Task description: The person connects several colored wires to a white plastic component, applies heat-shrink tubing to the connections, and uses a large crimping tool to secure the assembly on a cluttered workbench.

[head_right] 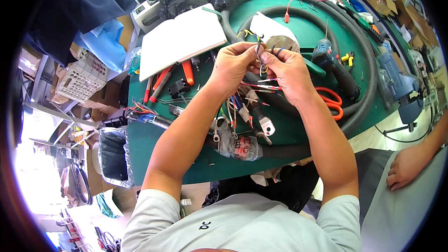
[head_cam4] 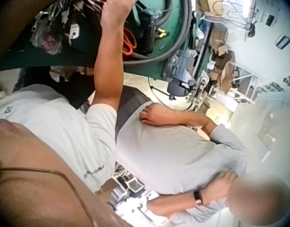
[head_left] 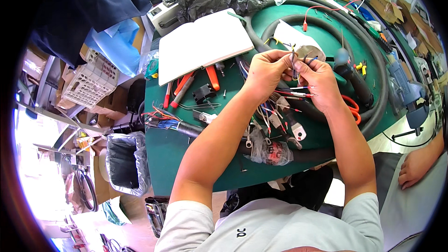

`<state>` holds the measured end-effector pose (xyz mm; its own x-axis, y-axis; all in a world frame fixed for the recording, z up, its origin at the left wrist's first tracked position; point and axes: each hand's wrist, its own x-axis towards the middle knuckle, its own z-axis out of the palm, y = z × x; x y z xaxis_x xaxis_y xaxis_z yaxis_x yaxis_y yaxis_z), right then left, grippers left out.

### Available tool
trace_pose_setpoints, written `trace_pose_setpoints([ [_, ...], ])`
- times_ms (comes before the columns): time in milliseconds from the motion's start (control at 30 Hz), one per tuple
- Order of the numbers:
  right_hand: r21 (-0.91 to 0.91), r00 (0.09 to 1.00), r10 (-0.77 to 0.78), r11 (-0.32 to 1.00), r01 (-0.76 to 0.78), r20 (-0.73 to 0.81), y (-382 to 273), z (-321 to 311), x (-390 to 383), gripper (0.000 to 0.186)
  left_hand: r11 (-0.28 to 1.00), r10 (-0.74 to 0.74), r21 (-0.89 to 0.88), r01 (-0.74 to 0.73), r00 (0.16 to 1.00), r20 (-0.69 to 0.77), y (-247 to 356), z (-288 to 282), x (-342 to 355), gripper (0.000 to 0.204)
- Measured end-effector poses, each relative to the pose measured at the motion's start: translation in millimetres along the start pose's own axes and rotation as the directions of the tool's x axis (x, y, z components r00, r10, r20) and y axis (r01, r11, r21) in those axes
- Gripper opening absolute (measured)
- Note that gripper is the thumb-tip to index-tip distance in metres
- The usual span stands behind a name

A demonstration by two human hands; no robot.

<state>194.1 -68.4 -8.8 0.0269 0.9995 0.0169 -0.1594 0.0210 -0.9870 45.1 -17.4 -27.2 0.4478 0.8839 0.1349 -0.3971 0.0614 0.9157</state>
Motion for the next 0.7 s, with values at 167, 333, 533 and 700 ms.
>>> trace_pose_setpoints([
  [167, -0.006, 0.999, -0.014, 1.0, 0.014, -0.043, 2.4, 2.1, 2.1, 0.017, 0.998, 0.059, 0.006, -0.059, 0.997, -0.05, 1.6, 3.3, -2.1, 0.032],
  [333, -0.084, 0.999, -0.03, 0.996, 0.027, -0.044, 0.8, 5.7, 1.4, 0.017, 0.989, 0.078, 0.131, -0.07, 0.995, -0.056, 5.4, 5.4, -2.7, 0.034],
  [533, -0.119, 0.995, -0.045, 0.992, 0.035, -0.085, 2.7, 7.3, 0.3, 0.016, 0.977, 0.11, 0.192, -0.09, 0.989, -0.095, 10.7, 5.2, -7.0, 0.022],
  [700, -0.075, 0.987, -0.062, 0.996, 0.051, -0.148, 2.5, 7.1, 1.2, 0.016, 0.988, 0.138, 0.089, -0.124, 0.975, -0.173, 9.6, 5.1, -5.8, 0.015],
])
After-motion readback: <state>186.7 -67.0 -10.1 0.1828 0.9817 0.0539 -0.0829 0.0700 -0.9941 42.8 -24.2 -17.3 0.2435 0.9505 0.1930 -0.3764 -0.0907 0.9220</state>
